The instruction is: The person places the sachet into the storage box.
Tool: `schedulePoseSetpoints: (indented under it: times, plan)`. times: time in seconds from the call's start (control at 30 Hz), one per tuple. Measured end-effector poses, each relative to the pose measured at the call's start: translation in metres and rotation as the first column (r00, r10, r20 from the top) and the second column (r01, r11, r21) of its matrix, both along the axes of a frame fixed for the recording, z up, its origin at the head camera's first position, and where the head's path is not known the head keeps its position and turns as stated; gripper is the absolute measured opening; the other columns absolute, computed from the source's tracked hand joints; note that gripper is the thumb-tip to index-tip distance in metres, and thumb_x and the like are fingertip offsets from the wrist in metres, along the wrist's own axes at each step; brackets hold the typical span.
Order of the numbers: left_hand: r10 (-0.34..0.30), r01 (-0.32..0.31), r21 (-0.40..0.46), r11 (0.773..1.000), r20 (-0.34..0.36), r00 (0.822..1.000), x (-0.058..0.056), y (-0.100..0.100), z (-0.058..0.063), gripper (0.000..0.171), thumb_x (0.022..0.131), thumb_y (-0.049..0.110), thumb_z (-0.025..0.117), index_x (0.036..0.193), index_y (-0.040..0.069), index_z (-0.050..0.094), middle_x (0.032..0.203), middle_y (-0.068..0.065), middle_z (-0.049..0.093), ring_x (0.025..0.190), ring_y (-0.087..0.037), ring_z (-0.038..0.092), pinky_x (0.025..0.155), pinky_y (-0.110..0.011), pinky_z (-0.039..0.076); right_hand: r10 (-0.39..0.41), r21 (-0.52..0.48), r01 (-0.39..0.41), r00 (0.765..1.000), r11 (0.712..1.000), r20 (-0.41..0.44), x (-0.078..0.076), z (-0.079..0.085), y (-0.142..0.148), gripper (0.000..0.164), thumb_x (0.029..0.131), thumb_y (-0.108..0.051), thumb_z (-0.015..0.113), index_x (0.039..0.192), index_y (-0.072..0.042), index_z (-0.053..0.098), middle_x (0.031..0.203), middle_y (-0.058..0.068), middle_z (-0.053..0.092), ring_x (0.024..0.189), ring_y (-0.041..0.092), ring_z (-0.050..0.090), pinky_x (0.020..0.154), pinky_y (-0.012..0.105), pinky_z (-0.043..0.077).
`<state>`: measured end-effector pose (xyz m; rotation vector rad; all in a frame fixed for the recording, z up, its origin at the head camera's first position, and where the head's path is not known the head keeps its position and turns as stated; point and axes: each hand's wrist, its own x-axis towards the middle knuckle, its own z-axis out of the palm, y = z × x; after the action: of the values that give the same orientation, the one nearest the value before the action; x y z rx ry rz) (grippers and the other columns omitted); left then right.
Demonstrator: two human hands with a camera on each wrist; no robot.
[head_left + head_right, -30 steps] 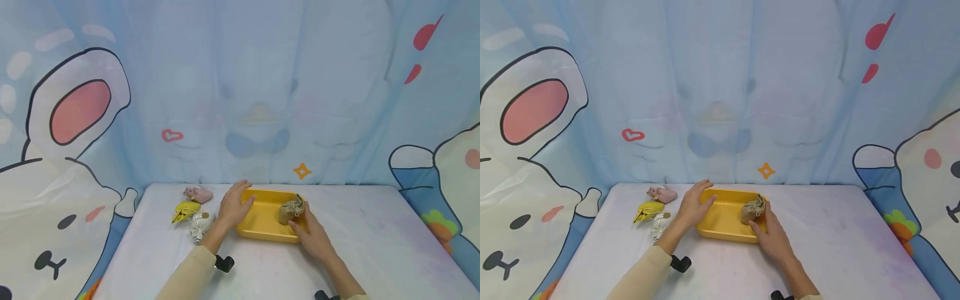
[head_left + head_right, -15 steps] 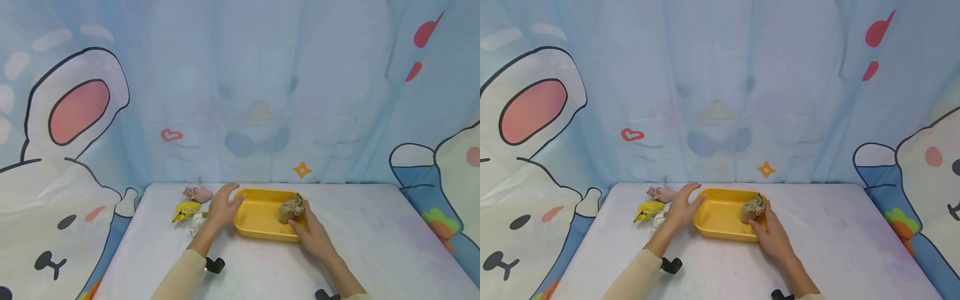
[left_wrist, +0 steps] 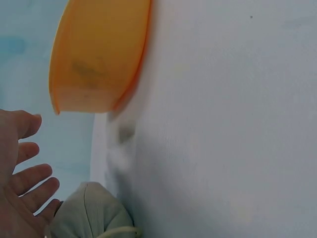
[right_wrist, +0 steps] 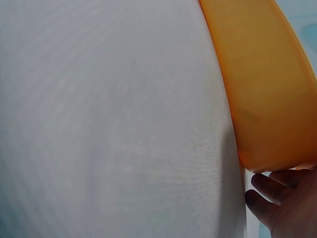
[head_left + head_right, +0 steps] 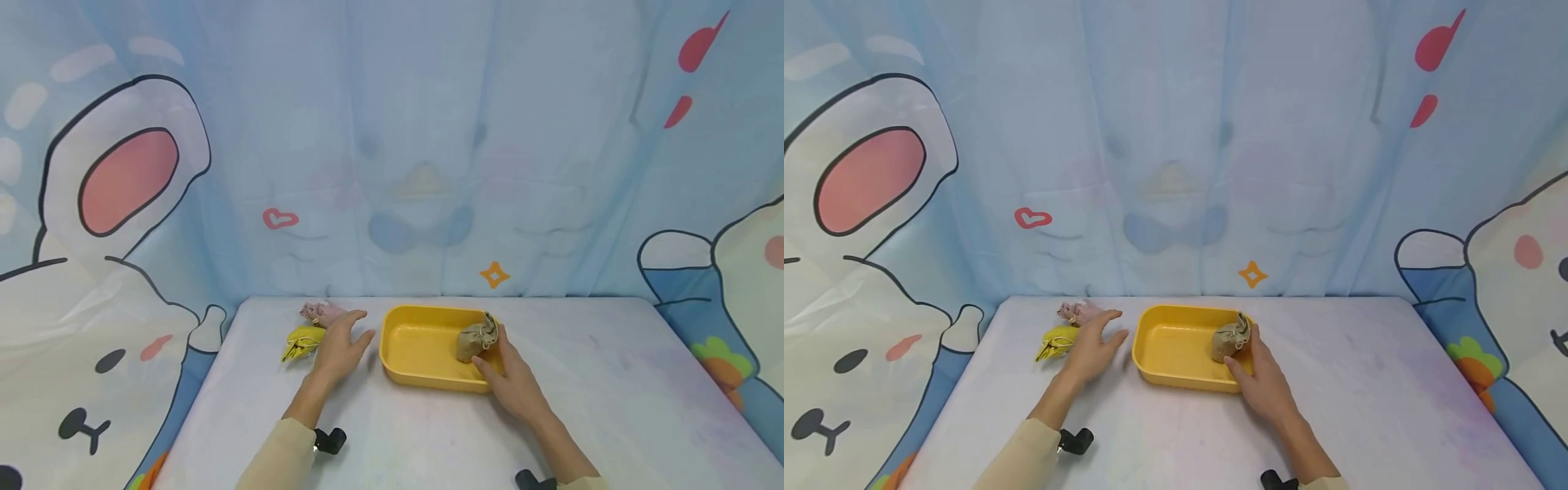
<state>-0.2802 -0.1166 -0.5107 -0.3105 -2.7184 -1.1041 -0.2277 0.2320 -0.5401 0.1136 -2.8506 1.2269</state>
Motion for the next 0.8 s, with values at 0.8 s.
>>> schedulePoseSetpoints:
  times: [0.8]
  plan:
    - [0.003, 0.071, -0.278, 0.958, 0.256, 0.967, 0.017, -0.050, 0.025, 0.057, 0.090, 0.032, 0.083, 0.139, 0.009, 0.065, 0.134, -0.006, 0.070, 0.129, -0.029, 0.063, 0.108, -0.051, 0.051, -0.002, -0.003, 0.002, 1.000, 1.000, 0.015, 0.001, 0.001, 0.000, 0.098, 0.105, -0.054, 0.054, 0.166, -0.006, -0.007, 0.171, 0.028, 0.012, 0.156, 0.052, 0.016, 0.124, 0.069, 0.019]
